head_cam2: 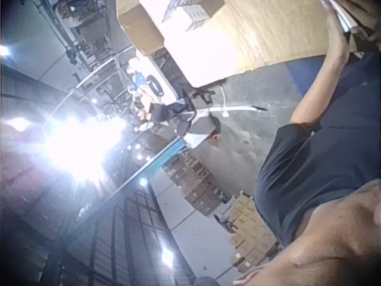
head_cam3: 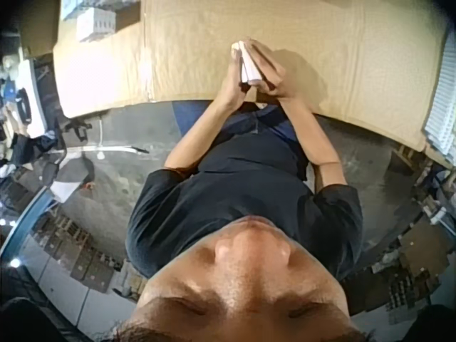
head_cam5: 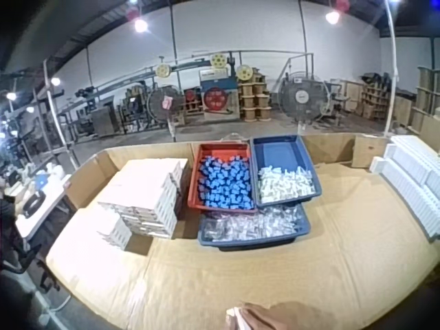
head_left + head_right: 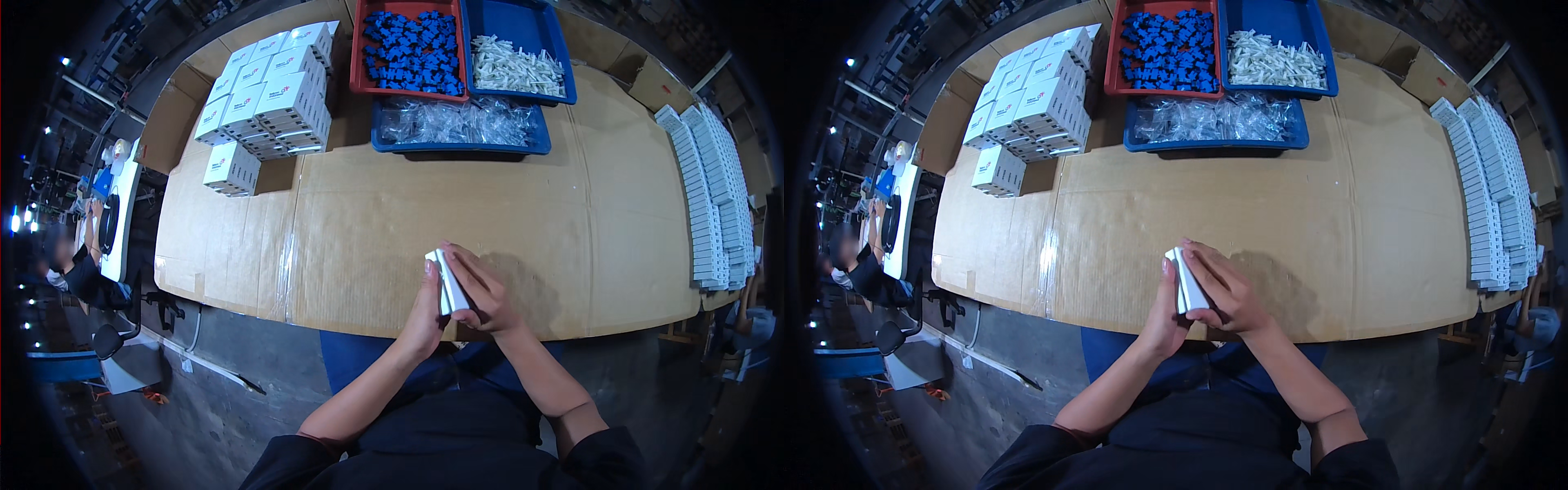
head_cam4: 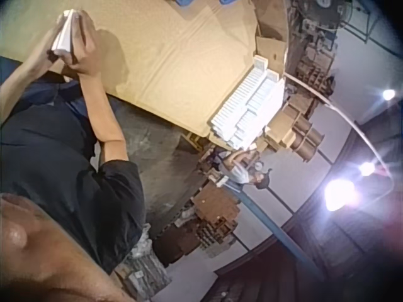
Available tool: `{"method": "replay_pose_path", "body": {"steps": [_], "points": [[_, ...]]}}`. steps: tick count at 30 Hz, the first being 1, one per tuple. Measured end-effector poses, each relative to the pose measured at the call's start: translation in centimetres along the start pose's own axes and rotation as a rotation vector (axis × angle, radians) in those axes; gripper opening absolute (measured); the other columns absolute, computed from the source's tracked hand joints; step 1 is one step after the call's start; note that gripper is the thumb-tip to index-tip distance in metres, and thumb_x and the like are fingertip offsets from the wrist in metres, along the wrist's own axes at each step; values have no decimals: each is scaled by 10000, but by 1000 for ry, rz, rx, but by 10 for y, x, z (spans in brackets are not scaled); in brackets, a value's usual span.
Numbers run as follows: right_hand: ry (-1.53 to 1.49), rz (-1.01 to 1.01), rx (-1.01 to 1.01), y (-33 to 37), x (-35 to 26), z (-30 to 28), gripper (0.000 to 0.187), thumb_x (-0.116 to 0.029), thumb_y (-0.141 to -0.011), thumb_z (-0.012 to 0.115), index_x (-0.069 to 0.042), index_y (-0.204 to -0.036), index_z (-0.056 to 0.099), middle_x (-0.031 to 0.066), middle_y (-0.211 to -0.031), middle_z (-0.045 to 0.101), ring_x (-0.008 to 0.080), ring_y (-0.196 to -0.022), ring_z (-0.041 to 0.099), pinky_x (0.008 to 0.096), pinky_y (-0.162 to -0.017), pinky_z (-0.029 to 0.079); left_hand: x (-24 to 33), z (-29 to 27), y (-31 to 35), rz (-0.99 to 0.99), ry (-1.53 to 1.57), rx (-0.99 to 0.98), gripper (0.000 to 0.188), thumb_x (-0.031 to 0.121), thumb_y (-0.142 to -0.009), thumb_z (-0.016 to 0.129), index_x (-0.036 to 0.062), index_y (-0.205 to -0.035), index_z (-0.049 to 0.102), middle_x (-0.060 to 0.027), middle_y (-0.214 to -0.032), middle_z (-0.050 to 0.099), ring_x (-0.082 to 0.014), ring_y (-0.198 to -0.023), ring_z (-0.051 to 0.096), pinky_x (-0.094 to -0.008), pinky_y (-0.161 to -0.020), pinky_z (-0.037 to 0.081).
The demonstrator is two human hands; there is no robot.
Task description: The user is assembling a electronic device by placing internal components and then closing the plastic housing.
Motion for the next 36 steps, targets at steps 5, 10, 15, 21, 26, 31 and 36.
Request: {"method": "replay_pose_path", "body": {"steps": [5,10,15,21,26,31,36], "points": [[-503,492,278,17,38,5,925,-715,-1043,232,49,-1478,521,235,-1502,534,369,-1394,523,421,-1152,408,32,6,5,599,-663,-21,758,599,-1098,309,29,-1597,284,-123,-1511,447,-262,-1386,474,-383,-1185,351],[-469,527,196,13,32,7,715,-557,-1066,453,15,-1489,524,197,-1624,386,348,-1463,447,432,-1177,372,41,-2,1,510,-365,-21,732,325,-1101,459,67,-1667,73,-162,-1464,473,-256,-1345,500,-417,-1144,404],[-204,355,-21,8,9,12,571,-170,-941,644,10,-1473,542,217,-1587,441,364,-1446,472,451,-1167,414,30,-25,-13,283,15,29,585,428,-1132,365,100,-1606,265,-97,-1406,502,-196,-1282,538,-366,-1084,453],[45,238,22,3,4,13,486,-75,-924,643,54,-1390,597,216,-1435,604,364,-1275,631,417,-1043,541,16,-26,-7,195,-129,150,552,470,-1129,386,88,-1526,376,-53,-1290,554,-120,-1099,533,-288,-910,458],[143,200,79,12,2,23,430,-34,-931,616,104,-1338,609,230,-1354,655,366,-1177,690,401,-953,589,21,-23,-1,239,-207,206,479,445,-1145,333,71,-1417,457,-20,-997,566,-65,-855,532,-240,-728,458],[223,176,135,14,-3,26,399,2,-932,597,126,-1311,613,236,-1281,694,353,-1088,734,382,-880,617,18,-21,2,183,-149,247,424,448,-1144,335,83,-1264,515,35,-814,511,-27,-632,463,-202,-538,390],[285,142,103,15,-8,31,395,0,-936,582,131,-1308,614,232,-1248,712,335,-1054,750,378,-840,628,11,-27,4,170,-63,311,408,470,-1135,353,104,-1182,529,50,-788,507,-23,-575,442,-186,-484,368]]}}
Point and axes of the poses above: each hand's wrist, its own y-axis away from the middle knuckle, its own z-axis out of the palm, x = y × z, the point moved 9 cm from there along -y, towards the middle knuckle
